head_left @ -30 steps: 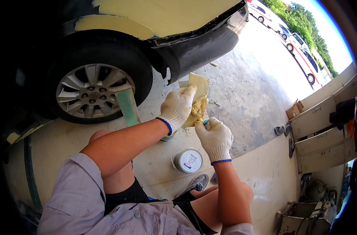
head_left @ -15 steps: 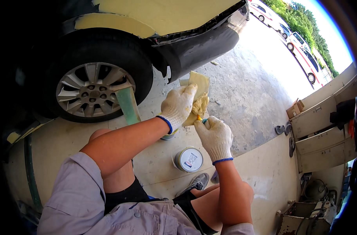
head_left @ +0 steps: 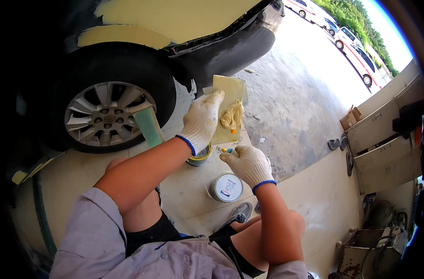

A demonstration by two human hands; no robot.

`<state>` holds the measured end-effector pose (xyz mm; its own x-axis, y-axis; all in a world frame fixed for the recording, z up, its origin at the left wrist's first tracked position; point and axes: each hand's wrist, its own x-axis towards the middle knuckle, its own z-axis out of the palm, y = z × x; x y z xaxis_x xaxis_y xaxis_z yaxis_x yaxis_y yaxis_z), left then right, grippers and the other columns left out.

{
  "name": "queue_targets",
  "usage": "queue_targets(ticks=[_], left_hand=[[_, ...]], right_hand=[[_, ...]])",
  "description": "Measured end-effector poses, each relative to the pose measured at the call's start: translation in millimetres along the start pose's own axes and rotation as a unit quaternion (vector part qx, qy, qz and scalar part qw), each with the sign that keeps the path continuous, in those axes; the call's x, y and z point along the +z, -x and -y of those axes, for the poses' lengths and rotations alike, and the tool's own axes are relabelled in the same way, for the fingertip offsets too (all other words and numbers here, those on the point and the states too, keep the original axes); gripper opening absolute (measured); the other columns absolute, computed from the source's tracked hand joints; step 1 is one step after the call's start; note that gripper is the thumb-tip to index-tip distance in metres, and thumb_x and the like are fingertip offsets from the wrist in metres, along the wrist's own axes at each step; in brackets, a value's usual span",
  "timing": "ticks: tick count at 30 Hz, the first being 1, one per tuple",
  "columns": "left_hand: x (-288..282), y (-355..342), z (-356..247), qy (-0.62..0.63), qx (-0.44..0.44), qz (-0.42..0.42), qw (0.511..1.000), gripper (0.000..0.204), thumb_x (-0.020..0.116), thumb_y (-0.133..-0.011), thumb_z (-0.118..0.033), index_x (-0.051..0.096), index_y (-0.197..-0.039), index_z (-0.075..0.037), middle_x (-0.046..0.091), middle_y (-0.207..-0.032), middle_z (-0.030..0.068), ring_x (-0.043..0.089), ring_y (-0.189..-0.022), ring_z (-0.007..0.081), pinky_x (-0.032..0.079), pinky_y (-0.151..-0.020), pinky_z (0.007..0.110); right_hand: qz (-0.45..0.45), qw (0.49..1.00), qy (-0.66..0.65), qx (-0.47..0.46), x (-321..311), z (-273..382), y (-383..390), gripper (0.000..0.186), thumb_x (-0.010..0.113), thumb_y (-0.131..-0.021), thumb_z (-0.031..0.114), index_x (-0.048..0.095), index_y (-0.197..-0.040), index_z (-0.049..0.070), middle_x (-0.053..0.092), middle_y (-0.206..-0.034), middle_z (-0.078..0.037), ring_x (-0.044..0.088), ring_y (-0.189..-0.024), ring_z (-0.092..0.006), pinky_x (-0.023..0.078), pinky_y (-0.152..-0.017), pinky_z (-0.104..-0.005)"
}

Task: The person applies a yellow body filler to a damaged area on the rear bumper of a black car using a putty knife. They spread the filler evenly across the surface and then use a sanding block to smooth the applied material.

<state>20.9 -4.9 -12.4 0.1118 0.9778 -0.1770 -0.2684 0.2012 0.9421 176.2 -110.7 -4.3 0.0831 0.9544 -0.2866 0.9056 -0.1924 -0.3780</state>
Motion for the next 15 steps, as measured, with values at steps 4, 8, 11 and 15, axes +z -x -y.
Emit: queue_targets(ticks=[4,8,11,15], left_hand=[[-7.6,1.5,-27.1,0.256,-0.111,0.078,0.957,0.052,0.042,-0.117,-0.04,0.053,-0.154,-0.005,0.067,-0.14,0.0192,0.073,-0.122,0.0329,0.06,-0.108,0.054],[-11.0,6.9,-35.8,0.296,-0.112,0.117,0.941,0.055,0.035,-0.118,-0.043,0.052,-0.155,-0.005,0.065,-0.141,0.0203,0.068,-0.13,0.0341,0.056,-0.113,0.054],[-12.2,5.6,-33.1,0.317,-0.113,0.148,0.93,0.054,0.036,-0.118,-0.042,0.052,-0.154,-0.005,0.065,-0.139,0.0196,0.068,-0.129,0.034,0.055,-0.113,0.053],[-13.7,7.2,-34.9,0.312,-0.105,0.152,0.932,0.054,0.038,-0.118,-0.042,0.053,-0.153,-0.005,0.066,-0.139,0.0191,0.068,-0.128,0.034,0.056,-0.112,0.052]], right_hand=[[-0.023,0.981,-0.181,-0.065,-0.6,7.6,9.0,0.048,0.068,-0.102,0.051,0.078,-0.112,0.005,0.079,-0.099,-0.023,0.077,-0.096,-0.042,0.06,-0.087,-0.0494],[-0.065,0.958,-0.249,-0.123,3.8,15.4,16.7,0.045,0.067,-0.104,0.049,0.076,-0.113,0.006,0.078,-0.096,-0.023,0.077,-0.093,-0.0427,0.06,-0.084,-0.0494],[-0.099,0.957,-0.238,-0.131,8.2,18.4,18.5,0.044,0.067,-0.104,0.049,0.076,-0.11,0.006,0.078,-0.094,-0.022,0.077,-0.092,-0.0424,0.059,-0.083,-0.0498],[-0.101,0.97,-0.187,-0.12,3.8,20.1,22.5,0.044,0.066,-0.105,0.049,0.076,-0.107,0.007,0.078,-0.094,-0.021,0.077,-0.092,-0.0414,0.06,-0.083,-0.0503]])
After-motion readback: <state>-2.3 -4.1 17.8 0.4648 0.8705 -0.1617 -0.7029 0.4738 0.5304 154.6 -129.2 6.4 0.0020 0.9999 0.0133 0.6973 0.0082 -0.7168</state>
